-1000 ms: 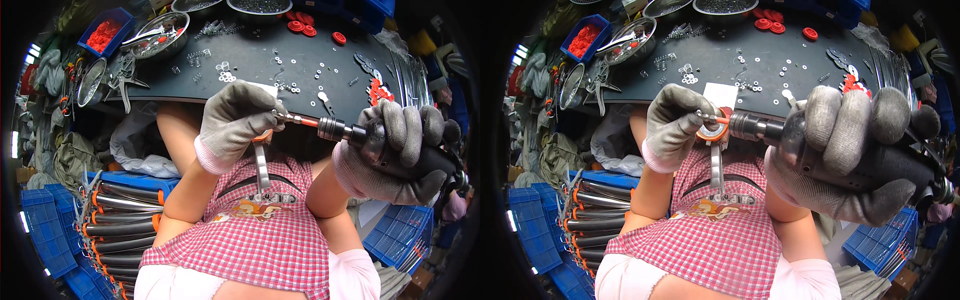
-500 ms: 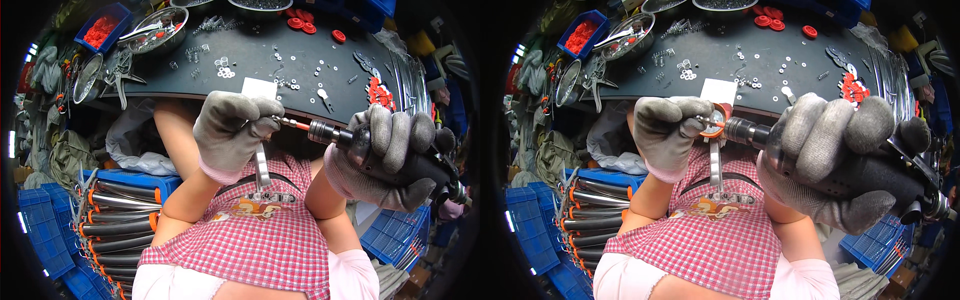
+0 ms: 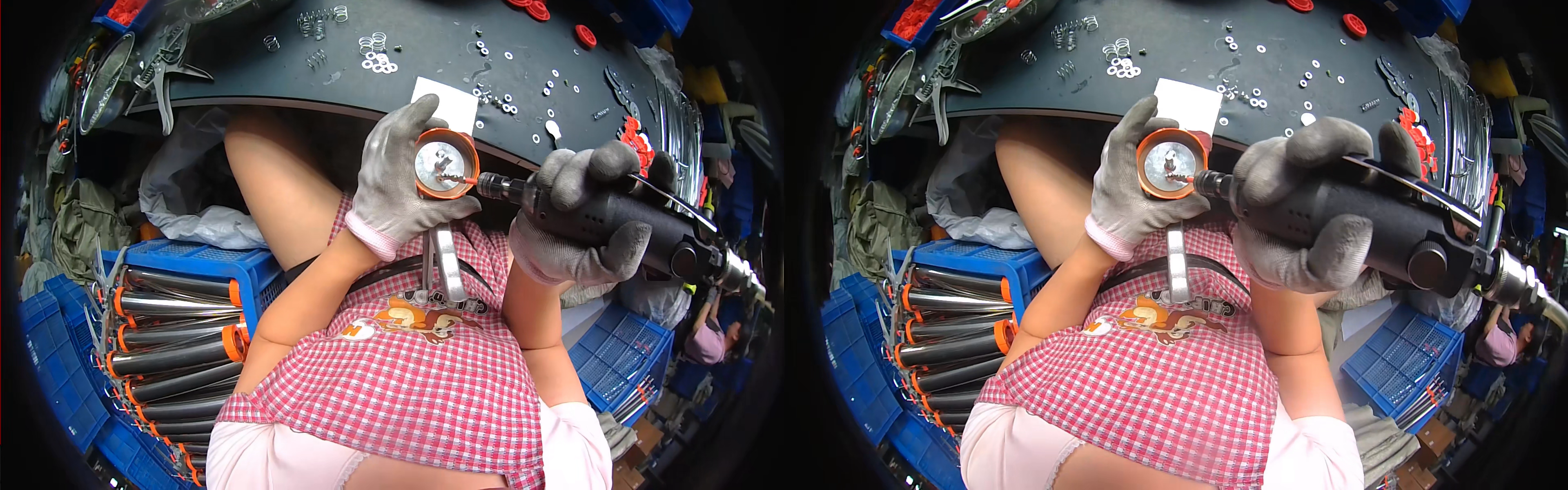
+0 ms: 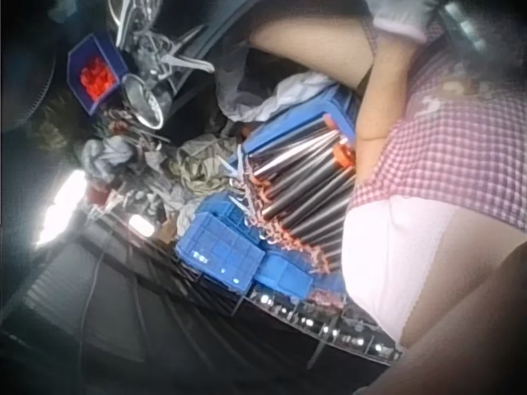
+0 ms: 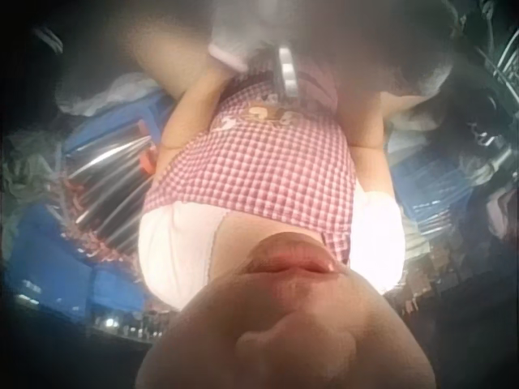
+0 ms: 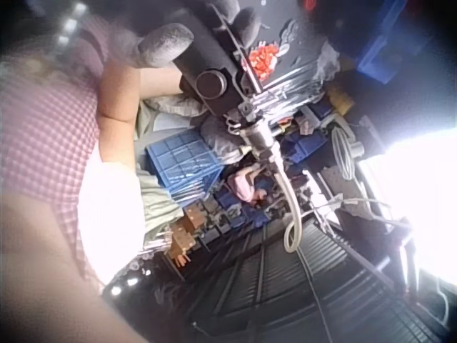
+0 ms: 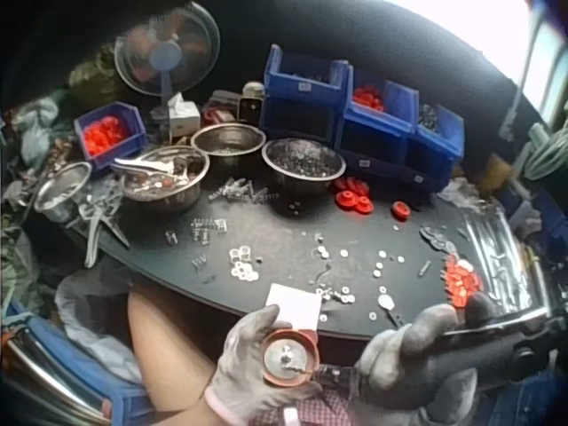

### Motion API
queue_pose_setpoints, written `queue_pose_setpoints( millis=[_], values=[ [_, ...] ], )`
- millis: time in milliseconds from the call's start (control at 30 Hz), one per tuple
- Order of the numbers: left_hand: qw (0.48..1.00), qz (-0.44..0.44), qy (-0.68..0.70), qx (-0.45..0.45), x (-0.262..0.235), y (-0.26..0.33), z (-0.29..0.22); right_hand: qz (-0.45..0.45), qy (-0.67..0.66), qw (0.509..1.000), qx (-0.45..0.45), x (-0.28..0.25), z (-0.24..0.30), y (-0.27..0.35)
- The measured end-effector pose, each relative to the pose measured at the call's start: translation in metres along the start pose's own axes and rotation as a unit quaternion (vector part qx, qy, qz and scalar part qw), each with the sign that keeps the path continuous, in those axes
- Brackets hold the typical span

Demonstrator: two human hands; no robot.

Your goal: The person assembles caulking guns by driving screws into handles with a power screwdriver, attaching plunger parts to rods, fastening metal barrels and caps, and placing finished caulking guns into a crate.

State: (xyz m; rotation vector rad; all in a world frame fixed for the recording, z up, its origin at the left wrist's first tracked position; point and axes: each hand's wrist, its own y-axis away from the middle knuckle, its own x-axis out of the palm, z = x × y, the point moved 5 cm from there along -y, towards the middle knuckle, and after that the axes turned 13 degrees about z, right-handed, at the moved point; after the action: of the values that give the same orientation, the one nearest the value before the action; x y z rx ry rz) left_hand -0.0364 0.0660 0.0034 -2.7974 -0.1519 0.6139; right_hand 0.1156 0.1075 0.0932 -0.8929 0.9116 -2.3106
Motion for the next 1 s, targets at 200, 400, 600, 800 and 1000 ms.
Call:
queue_pose_setpoints(
  millis=[200,400,600,800,1000],
  values=[
    [1.0,-0.018,0.006,0.021,0.002,0.002,0.002,-0.006,0.069,0.992,0.105,0.023,-0.01,-0.014],
    [0.996,-0.043,-0.061,0.04,-0.005,0.002,-0.01,0.159,0.322,0.913,0.192,0.06,-0.028,-0.043],
    [1.0,-0.02,-0.013,0.015,-0.017,-0.008,-0.039,0.117,0.233,0.938,0.23,0.062,-0.045,-0.048],
    [0.998,-0.03,-0.059,0.003,-0.003,-0.001,-0.008,0.121,0.172,0.957,0.201,0.058,-0.036,-0.049],
    [1.0,-0.015,-0.021,0.008,0.0,0.002,-0.001,-0.051,0.19,0.933,0.303,0.003,0.038,-0.047]
  ],
)
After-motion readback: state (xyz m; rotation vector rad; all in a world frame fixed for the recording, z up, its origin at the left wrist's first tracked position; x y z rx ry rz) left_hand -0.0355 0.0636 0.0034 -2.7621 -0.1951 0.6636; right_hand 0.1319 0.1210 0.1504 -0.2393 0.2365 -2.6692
